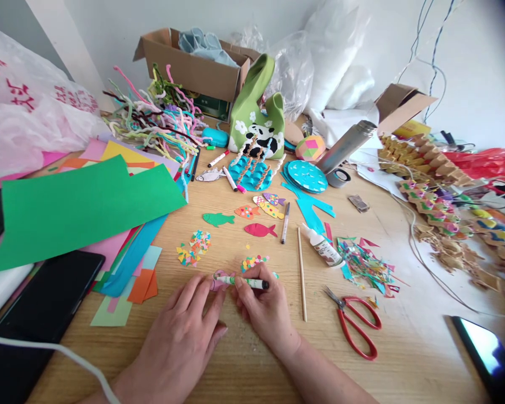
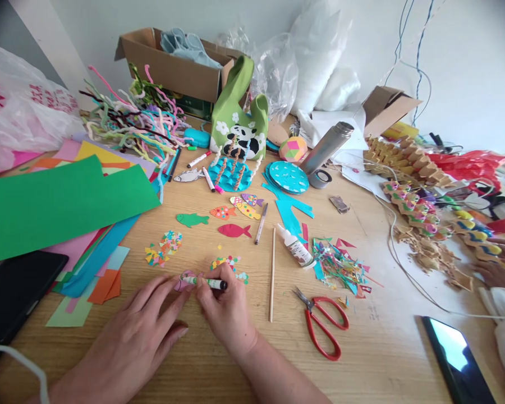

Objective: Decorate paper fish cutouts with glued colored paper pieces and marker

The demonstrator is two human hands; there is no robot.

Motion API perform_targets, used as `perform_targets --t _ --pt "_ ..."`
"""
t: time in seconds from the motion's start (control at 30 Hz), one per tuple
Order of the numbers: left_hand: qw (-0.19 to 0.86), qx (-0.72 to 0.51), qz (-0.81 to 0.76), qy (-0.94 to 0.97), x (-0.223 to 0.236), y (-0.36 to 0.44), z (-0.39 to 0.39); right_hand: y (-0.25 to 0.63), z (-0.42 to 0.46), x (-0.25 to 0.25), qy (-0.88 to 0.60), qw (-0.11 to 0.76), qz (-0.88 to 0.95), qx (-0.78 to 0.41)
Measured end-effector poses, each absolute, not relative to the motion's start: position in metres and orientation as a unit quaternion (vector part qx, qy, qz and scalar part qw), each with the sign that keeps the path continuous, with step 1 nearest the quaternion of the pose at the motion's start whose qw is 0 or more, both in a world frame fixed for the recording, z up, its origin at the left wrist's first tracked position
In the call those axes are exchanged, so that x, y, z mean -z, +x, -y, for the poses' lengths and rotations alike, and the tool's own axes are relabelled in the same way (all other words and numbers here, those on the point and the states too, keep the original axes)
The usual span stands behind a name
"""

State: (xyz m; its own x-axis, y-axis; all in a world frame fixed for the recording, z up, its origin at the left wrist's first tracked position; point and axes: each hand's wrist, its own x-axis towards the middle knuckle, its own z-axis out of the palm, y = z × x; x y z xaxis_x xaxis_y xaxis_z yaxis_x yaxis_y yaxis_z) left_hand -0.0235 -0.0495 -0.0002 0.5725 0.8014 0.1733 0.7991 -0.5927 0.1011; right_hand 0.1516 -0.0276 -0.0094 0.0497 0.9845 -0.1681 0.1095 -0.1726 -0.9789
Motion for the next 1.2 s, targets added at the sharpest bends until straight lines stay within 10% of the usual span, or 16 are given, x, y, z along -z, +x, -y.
perform_targets --t 1.2 --pt "0.004 -0.105 -0.45 0.887 -0.002 -0.023 0.049 0.153 0.024 0.0 -0.574 0.493 0.518 -0.4"
